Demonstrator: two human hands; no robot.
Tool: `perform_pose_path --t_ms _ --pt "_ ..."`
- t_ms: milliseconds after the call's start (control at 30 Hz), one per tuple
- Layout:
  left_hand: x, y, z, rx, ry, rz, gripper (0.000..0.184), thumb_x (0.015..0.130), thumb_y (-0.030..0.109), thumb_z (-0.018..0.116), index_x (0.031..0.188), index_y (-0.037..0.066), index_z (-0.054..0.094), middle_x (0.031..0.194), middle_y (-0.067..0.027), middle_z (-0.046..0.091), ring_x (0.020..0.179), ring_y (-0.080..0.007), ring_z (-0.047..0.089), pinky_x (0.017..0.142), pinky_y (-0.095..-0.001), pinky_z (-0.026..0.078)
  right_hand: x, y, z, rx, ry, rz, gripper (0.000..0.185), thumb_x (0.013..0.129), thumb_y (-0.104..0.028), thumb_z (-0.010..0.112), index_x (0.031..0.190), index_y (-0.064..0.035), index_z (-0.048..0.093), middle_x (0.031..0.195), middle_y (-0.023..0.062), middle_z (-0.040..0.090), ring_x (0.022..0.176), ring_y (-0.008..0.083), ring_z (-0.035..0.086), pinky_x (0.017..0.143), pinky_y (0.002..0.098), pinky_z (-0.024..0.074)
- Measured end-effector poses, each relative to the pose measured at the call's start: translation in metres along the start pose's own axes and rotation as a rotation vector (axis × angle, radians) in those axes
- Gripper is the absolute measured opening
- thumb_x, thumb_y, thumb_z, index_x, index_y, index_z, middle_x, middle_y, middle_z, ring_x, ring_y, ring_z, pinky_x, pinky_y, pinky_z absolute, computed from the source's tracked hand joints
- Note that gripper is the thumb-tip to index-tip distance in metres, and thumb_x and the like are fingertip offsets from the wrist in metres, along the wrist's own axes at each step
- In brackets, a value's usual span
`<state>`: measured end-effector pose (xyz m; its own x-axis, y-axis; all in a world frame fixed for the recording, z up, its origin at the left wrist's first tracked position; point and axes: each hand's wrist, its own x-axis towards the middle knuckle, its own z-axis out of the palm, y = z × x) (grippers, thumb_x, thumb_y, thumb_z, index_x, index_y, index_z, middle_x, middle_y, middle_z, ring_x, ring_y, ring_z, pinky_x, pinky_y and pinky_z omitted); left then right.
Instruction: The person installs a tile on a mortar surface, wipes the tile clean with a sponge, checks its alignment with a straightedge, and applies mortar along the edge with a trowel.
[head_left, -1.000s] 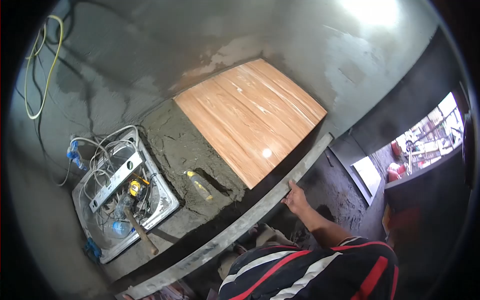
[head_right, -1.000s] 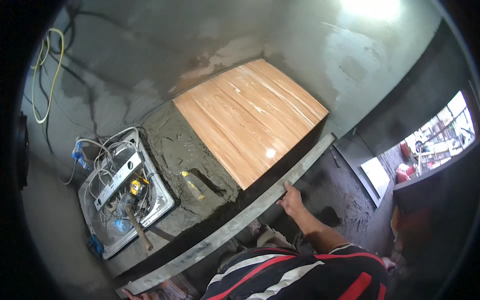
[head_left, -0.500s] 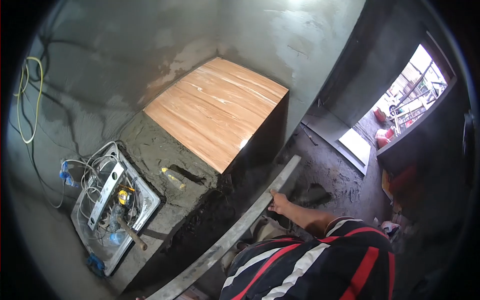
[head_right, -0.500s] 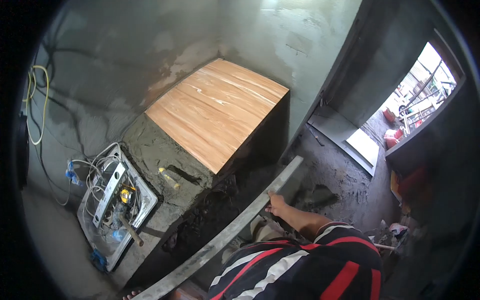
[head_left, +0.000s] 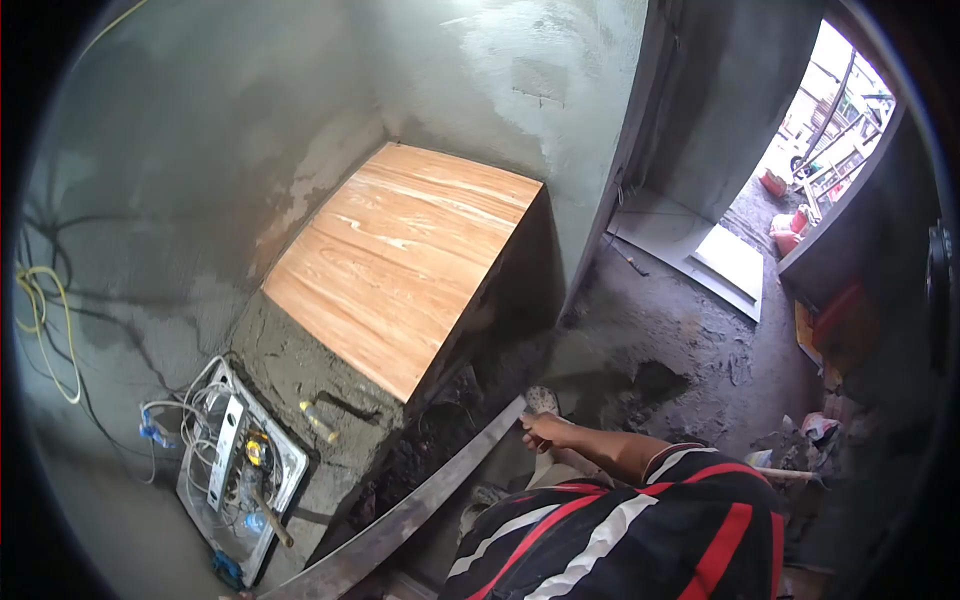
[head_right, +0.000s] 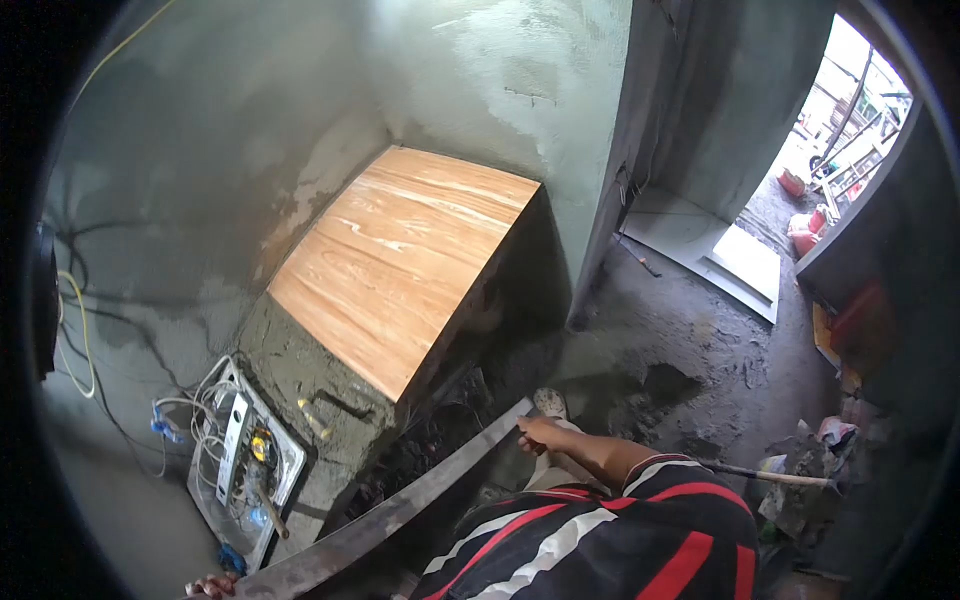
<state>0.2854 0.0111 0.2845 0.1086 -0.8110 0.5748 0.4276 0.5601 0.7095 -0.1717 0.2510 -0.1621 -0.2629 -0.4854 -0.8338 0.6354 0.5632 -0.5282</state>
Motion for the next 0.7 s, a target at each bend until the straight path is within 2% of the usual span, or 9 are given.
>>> perform_pose_path --t_ms 100,167,200,267,333,367,433,533,700 --pt "-0.003 -0.032 0.077 0.112 -0.038 0.016 0.068 0.095 0.063 0.051 0.134 0.008 0.055 0.107 -0.0112 0.059 0.089 -0.0283 0.056 0.081 -0.0467 0.048 0.024 -0.027 -0.057 0.004 0.052 0.07 0.052 0.102 -0.055 0.053 0.119 -0.0065 0.06 0.091 0.0091 0.07 0.071 0.0216 0.067 0.058 0.0397 0.0541" --pt "-0.005 -0.053 0.118 0.169 -0.138 -0.002 0.068 0.095 0.063 0.052 0.136 0.009 0.054 0.108 -0.0113 0.059 0.09 -0.0284 0.056 0.081 -0.0458 0.048 0.041 -0.039 -0.102 0.067 0.054 0.022 0.032 0.104 -0.046 0.049 0.108 -0.015 0.056 0.08 0.0059 0.064 0.06 0.0184 0.06 0.05 0.038 0.047" --pt "-0.004 -0.064 0.131 0.071 -0.183 -0.102 0.068 0.094 0.062 0.056 0.137 0.008 0.053 0.11 -0.0124 0.06 0.09 -0.0282 0.056 0.081 -0.0441 0.049 0.06 -0.04 -0.131 0.045 -0.048 0.038 0.023 0.104 -0.036 0.048 0.116 -0.0194 0.059 0.078 0.0039 0.064 0.056 0.0169 0.059 0.048 0.0361 0.0462" --pt "-0.01 -0.085 0.169 -0.014 -0.227 -0.199 0.069 0.094 0.06 0.06 0.137 0.007 0.052 0.111 -0.0136 0.06 0.091 -0.0281 0.056 0.081 -0.0424 0.049 0.069 -0.052 -0.178 -0.035 -0.028 -0.085 0.03 0.106 -0.039 0.048 0.114 -0.0135 0.061 0.08 0.0051 0.066 0.055 0.0174 0.06 0.046 0.0357 0.0459" --pt "-0.014 -0.105 0.21 0.179 -0.136 -0.086 0.066 0.089 0.052 0.071 0.13 0.004 0.055 0.107 -0.0167 0.062 0.087 -0.0294 0.059 0.074 -0.0422 0.051 0.077 -0.073 -0.212 -0.111 -0.012 -0.215 0.038 0.107 -0.042 0.047 0.112 -0.0076 0.063 0.082 0.0062 0.067 0.055 0.018 0.061 0.044 0.0352 0.0455" --pt "-0.016 -0.119 0.207 0.191 -0.14 -0.083 0.066 0.089 0.052 0.071 0.13 0.004 0.055 0.107 -0.0167 0.062 0.087 -0.0294 0.059 0.074 -0.0422 0.051 0.079 -0.088 -0.229 -0.062 0.035 -0.099 0.032 0.106 -0.038 0.048 0.111 -0.0107 0.063 0.078 0.0047 0.066 0.053 0.0163 0.058 0.043 0.0346 0.0443" --pt "-0.018 -0.145 0.157 0.838 -0.122 0.248 0.055 0.092 0.044 0.071 0.121 0.0 0.059 0.101 -0.0205 0.064 0.08 -0.0313 0.062 0.067 -0.047 0.053 0.079 -0.112 -0.26 0.025 0.13 0.14 0.019 0.105 -0.031 0.051 0.108 -0.0168 0.063 0.07 0.0017 0.062 0.048 0.0129 0.053 0.041 0.0333 0.0419" --pt "-0.023 -0.159 0.176 0.767 -0.218 0.209 0.046 0.099 0.04 0.062 0.114 -0.003 0.061 0.1 -0.0234 0.065 0.078 -0.034 0.064 0.067 -0.0509 0.055 0.112 -0.117 -0.303 -0.12 0.131 0.21 0.034 0.107 -0.038 0.044 0.121 -0.0138 0.063 0.074 0.005 0.067 0.057 0.0202 0.067 0.047 0.0399 0.0509" --pt "-0.031 -0.172 0.22 0.89 -0.376 0.249 0.048 0.1 0.042 0.058 0.115 -0.004 0.059 0.1 -0.0238 0.064 0.081 -0.0351 0.065 0.07 -0.0507 0.056 0.117 -0.123 -0.317 -0.463 0.155 0.02 0.042 0.106 -0.045 0.045 0.115 -0.0123 0.069 0.079 0.0067 0.072 0.057 0.0212 0.067 0.048 0.0374 0.053"
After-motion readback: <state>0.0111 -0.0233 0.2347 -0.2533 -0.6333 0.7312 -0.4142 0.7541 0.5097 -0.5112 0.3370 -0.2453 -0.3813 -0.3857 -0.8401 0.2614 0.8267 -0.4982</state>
